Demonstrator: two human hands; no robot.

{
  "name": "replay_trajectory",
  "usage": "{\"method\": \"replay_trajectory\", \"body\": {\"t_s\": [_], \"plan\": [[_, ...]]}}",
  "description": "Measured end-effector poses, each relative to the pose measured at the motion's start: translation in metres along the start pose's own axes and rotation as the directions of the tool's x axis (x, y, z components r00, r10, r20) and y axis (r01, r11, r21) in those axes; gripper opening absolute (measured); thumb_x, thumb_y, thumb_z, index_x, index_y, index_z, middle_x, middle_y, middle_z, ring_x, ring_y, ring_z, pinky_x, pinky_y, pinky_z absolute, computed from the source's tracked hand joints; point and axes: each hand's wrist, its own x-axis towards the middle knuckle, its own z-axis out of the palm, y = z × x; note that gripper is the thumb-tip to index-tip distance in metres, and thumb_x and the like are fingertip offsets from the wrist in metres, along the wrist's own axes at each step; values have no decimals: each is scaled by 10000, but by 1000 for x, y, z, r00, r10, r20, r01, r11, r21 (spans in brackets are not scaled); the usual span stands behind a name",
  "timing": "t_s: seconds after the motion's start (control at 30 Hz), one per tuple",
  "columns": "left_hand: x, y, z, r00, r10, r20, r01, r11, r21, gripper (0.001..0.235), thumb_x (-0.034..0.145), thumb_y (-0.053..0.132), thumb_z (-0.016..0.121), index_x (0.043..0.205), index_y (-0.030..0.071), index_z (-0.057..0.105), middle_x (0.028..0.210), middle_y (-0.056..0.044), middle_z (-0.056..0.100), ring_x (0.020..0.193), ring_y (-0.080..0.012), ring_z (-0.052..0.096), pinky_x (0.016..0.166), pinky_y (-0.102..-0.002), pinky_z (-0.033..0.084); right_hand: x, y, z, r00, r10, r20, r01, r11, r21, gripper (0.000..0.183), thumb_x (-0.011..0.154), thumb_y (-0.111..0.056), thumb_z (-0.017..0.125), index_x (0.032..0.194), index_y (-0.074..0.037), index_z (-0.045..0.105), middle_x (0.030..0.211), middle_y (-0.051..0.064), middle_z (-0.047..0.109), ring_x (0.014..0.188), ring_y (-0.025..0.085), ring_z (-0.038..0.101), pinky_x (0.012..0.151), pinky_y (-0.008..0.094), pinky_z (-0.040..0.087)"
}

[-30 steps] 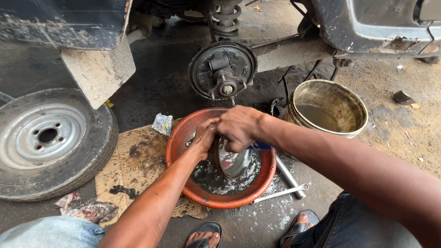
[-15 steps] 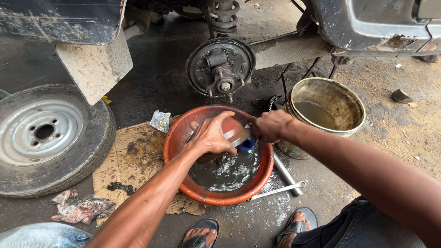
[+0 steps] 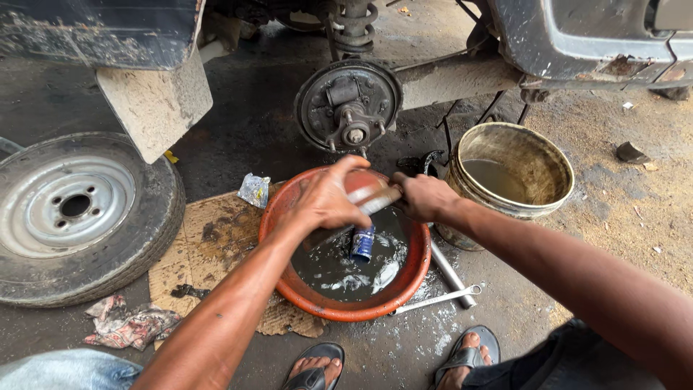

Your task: The person cleans a brake drum by scrubbing it with a brush and rinsing it with water from a bucket. The person uses a green-handled brush to scrub the inside and outside surfaces of the drum, then pours water over it to rinse off the grime.

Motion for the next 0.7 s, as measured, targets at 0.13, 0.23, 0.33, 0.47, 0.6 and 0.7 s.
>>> {"method": "replay_trajectory", "body": {"t_s": [0.13, 0.23, 0.33, 0.47, 0.6, 0.7], "plan": [[16, -48, -15, 994, 7, -105, -60, 862, -504, 903, 466, 81, 847, 1333, 47, 597, 1083, -209, 695, 947, -322, 686, 829, -423, 560, 5, 20, 41, 984, 161, 73, -175, 818, 548, 708, 969, -662, 610, 1332, -55, 577, 1130, 273, 670, 951, 333, 627, 840, 480, 481], [11, -76, -20, 993, -121, -12, 47, 476, -878, 811, 591, 35, 709, 1384, -61, 568, 953, -296, 656, 728, -296, 677, 676, -419, 574, 5, 2, 57, 926, 189, 328, -370, 270, 889, 771, 966, -732, 444, 1373, -92, 581, 1075, 293, 634, 778, 261, 564, 640, 448, 447], [2, -89, -13, 996, -90, 22, 38, 179, -983, 724, 669, 94, 672, 1354, -110, 558, 1034, -281, 677, 752, -276, 745, 701, -398, 639, 10, -23, 47, 919, 268, 288, -329, 121, 937, 728, 935, -724, 428, 1244, -82, 578, 1002, 111, 700, 787, 215, 658, 609, 396, 533], [-15, -96, -15, 984, -114, 138, 135, -37, -990, 744, 753, 331, 671, 1328, -130, 566, 1113, -294, 710, 830, -316, 756, 750, -433, 660, 16, -44, 29, 906, 423, -20, -196, 461, 865, 757, 964, -684, 568, 972, 68, 650, 800, 178, 712, 654, 204, 660, 566, 395, 540], [-25, -82, -18, 933, -320, 163, 109, -180, -978, 924, 824, 725, 573, 1304, -63, 626, 1115, -281, 728, 887, -357, 733, 739, -515, 645, 20, -58, -6, 899, 424, -110, -238, 683, 691, 747, 931, -644, 560, 713, 58, 694, 633, 152, 682, 563, 243, 669, 560, 482, 562], [-37, -66, -18, 784, -537, 312, 226, -221, -949, 983, 702, 871, 360, 1273, 130, 661, 1099, -215, 713, 922, -367, 728, 708, -637, 568, 17, -63, -47, 937, 267, -226, -159, 900, 407, 872, 973, -693, 540, 669, 111, 687, 617, 229, 660, 556, 281, 675, 602, 481, 560]]}}
